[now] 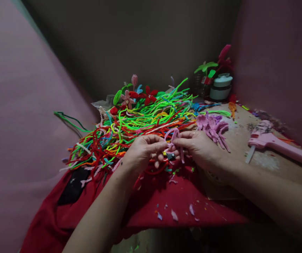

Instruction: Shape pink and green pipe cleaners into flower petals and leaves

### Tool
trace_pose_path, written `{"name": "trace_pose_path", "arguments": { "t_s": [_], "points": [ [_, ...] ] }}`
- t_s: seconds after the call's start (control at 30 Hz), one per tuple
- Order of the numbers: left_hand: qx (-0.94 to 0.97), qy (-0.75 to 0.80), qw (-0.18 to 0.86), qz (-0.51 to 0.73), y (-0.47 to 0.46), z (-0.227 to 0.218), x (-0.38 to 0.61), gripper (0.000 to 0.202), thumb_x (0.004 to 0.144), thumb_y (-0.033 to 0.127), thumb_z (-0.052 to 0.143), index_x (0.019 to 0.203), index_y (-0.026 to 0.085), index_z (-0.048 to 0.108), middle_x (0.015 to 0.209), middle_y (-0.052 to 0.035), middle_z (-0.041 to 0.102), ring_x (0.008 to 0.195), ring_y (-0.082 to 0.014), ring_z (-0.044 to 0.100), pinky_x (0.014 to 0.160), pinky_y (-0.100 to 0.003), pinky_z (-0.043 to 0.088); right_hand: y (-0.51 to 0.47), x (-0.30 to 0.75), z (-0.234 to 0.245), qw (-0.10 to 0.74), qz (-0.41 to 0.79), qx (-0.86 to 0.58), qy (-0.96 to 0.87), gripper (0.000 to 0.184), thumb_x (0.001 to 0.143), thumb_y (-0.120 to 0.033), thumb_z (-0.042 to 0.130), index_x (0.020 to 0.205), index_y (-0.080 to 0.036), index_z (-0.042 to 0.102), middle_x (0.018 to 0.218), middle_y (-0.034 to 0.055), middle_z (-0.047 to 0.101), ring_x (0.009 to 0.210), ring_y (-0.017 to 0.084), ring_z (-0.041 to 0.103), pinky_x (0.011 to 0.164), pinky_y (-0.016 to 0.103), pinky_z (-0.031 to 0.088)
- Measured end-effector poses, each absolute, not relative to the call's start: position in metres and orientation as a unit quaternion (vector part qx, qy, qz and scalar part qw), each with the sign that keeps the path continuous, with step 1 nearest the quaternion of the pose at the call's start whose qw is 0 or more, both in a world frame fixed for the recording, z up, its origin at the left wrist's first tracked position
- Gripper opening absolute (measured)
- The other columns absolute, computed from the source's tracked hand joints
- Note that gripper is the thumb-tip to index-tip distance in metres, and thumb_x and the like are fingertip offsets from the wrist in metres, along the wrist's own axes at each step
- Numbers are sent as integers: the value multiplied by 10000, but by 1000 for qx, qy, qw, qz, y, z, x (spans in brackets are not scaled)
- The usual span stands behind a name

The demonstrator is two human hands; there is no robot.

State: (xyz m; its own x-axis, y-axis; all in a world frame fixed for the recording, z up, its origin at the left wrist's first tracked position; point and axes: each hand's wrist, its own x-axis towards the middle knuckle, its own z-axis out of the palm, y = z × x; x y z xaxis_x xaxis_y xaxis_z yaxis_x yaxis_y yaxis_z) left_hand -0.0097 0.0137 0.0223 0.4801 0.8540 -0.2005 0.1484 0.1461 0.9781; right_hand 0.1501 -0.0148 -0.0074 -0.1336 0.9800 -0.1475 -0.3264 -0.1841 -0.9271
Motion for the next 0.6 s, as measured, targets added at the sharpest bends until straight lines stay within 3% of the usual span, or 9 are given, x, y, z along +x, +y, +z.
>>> {"name": "trace_pose_path", "arguments": {
  "t_s": [0.07, 0.2, 0.43, 0.5, 0.6],
  "points": [
    [570, 414, 655, 272, 12, 20, -9, 223, 693, 323, 651, 726, 136, 535, 511, 30, 523, 368, -55, 443, 340, -165, 363, -15, 150, -8, 505, 646, -416, -393, 52, 684, -210, 615, 669, -161, 616, 610, 12, 611, 454, 104, 542, 443, 245, 489],
    [598, 421, 602, 321, 6, 14, -3, 227, 643, 310, 694, 679, 144, 544, 533, 28, 552, 387, -52, 436, 359, -161, 327, -17, 150, -7, 492, 636, -431, -409, 61, 676, -192, 597, 630, -153, 606, 539, -2, 584, 424, 96, 531, 428, 229, 470],
    [720, 392, 386, 423, 4, 8, 3, 238, 592, 234, 729, 536, 138, 518, 672, 9, 525, 665, -95, 506, 623, -211, 429, -20, 150, -2, 481, 636, -429, -424, 144, 661, -258, 623, 611, -123, 618, 524, 13, 593, 391, 97, 510, 398, 228, 417],
    [713, 380, 410, 424, 3, 9, 3, 260, 578, 232, 744, 570, 141, 501, 708, 11, 531, 675, -92, 516, 618, -207, 435, -19, 149, -2, 491, 645, -407, -421, 158, 644, -265, 652, 603, -115, 625, 541, 19, 603, 411, 94, 518, 421, 226, 420],
    [666, 368, 545, 352, 1, 13, 5, 254, 662, 272, 688, 725, 162, 467, 646, 30, 553, 535, -81, 535, 491, -195, 424, -17, 150, -4, 491, 681, -367, -401, 167, 647, -279, 668, 648, -116, 634, 575, 36, 628, 469, 122, 562, 481, 255, 459]
  ]
}}
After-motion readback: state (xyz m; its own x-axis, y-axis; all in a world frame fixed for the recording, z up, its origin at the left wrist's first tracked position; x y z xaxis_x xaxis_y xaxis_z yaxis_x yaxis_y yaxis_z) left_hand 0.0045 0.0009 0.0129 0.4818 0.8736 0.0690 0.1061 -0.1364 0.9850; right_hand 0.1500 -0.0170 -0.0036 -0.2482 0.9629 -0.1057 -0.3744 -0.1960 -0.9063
